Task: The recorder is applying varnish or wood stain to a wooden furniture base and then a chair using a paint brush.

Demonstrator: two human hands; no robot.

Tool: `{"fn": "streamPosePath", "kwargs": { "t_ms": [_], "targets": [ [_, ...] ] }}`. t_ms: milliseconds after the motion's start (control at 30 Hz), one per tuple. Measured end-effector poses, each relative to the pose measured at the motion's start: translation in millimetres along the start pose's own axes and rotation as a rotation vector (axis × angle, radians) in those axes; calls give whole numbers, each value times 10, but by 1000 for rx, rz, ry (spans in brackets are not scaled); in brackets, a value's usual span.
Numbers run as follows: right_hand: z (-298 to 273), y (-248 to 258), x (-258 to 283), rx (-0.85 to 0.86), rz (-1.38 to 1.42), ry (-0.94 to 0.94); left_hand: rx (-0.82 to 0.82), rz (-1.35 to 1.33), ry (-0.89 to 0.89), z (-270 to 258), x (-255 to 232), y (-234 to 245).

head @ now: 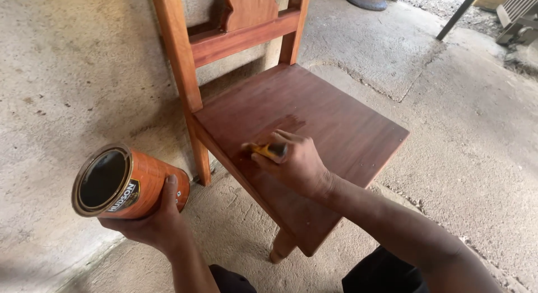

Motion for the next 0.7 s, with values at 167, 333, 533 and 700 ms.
{"fn": "streamPosePath", "kwargs": {
  "t_ms": [167,333,533,700],
  "targets": [
    [117,10,-325,15,420,-356,-18,16,36,4,76,57],
    [-19,-40,-1268,-9,561,-754,-17,32,-22,22,102,58],
    [155,355,-958,-93,425,-467,-13,107,-28,-5,133,13],
    [63,-190,-844,59,677,-556,11,95,-31,-36,-226,-151]
  ]
}}
Point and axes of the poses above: each hand's wrist, its own z-axis towards the middle knuckle, its own y-axis out of the back of the hand, x = y × z, the point moved 7 cm from there along z, towards the middle knuckle, and after that the axes turned 4 degrees about -z, right-handed, at the moved point
